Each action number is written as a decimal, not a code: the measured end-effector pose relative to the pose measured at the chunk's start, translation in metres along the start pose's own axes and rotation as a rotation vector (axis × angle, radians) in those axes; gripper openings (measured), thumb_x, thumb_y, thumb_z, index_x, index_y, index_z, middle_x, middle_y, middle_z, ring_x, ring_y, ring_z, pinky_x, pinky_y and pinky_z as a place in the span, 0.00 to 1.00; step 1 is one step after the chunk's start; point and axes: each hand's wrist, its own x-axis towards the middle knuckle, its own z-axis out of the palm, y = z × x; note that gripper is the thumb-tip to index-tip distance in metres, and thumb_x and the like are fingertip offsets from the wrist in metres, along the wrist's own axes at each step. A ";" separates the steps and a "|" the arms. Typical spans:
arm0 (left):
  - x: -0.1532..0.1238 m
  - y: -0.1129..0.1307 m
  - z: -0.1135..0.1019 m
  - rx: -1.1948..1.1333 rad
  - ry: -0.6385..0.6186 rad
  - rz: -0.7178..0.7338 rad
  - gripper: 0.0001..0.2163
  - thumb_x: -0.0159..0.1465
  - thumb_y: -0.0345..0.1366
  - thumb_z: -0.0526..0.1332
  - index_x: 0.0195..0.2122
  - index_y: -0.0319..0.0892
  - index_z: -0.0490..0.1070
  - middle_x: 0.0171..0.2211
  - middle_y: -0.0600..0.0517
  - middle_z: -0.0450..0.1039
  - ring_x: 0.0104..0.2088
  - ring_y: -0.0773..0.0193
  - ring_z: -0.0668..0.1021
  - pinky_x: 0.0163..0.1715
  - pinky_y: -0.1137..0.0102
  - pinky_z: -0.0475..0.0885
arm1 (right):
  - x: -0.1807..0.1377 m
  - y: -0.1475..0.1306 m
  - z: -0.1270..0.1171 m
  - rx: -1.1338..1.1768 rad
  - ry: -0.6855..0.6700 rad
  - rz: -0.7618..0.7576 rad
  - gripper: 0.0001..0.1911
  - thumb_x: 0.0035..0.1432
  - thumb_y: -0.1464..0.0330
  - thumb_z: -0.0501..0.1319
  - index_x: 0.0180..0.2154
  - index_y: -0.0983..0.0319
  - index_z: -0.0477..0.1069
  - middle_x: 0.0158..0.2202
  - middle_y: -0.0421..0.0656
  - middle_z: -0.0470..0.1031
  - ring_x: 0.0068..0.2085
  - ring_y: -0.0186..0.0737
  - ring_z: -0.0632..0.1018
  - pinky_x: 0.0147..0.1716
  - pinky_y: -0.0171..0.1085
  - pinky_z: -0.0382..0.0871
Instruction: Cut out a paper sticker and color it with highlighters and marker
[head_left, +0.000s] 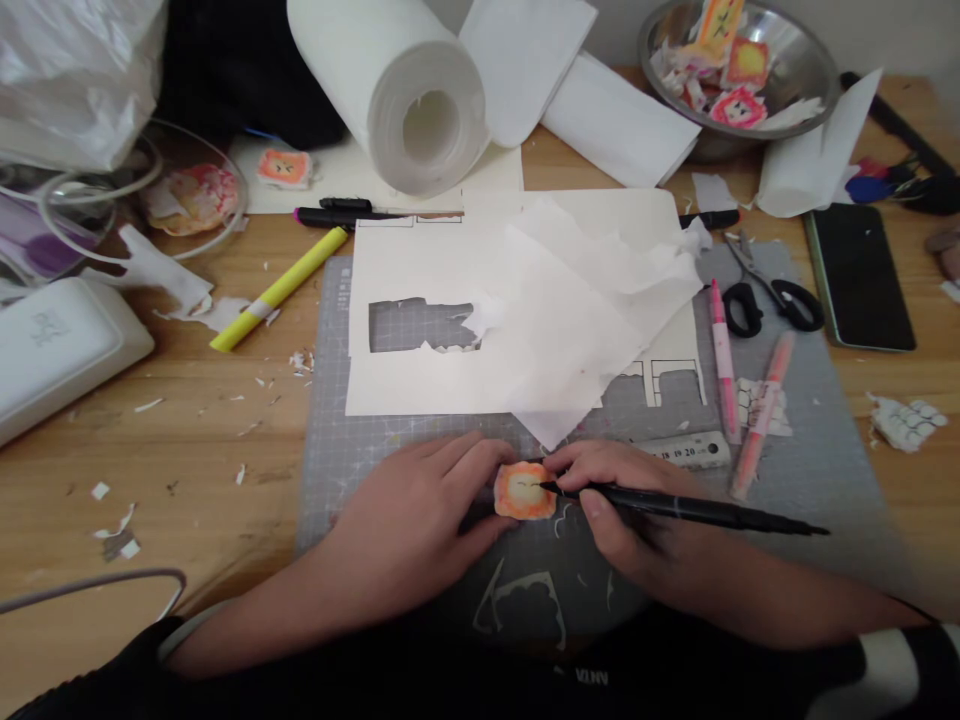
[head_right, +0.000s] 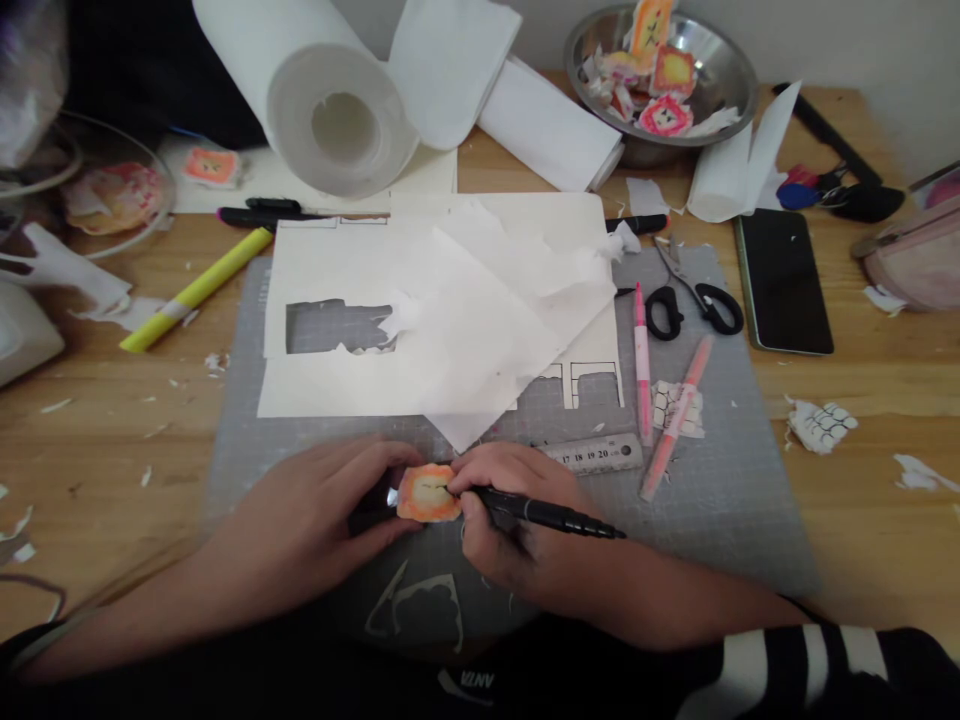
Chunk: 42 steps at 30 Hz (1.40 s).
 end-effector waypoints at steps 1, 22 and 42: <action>0.000 0.000 0.000 0.002 0.001 -0.002 0.09 0.63 0.38 0.57 0.44 0.45 0.64 0.38 0.54 0.74 0.36 0.61 0.76 0.33 0.68 0.68 | 0.000 0.000 0.000 0.001 0.002 -0.004 0.07 0.57 0.73 0.52 0.36 0.62 0.68 0.36 0.45 0.77 0.38 0.36 0.78 0.39 0.34 0.72; 0.000 0.000 -0.001 0.008 -0.009 0.006 0.10 0.61 0.37 0.59 0.43 0.45 0.63 0.38 0.53 0.74 0.36 0.60 0.76 0.34 0.67 0.69 | 0.005 -0.005 -0.006 -0.016 -0.054 -0.092 0.10 0.55 0.76 0.54 0.39 0.61 0.68 0.40 0.44 0.77 0.45 0.37 0.76 0.47 0.36 0.71; 0.000 -0.001 -0.001 0.021 0.002 0.010 0.10 0.62 0.38 0.59 0.43 0.45 0.63 0.38 0.53 0.74 0.35 0.60 0.76 0.34 0.67 0.70 | 0.007 -0.004 -0.001 -0.035 -0.035 -0.099 0.10 0.55 0.76 0.53 0.37 0.60 0.68 0.37 0.43 0.78 0.42 0.37 0.78 0.45 0.37 0.73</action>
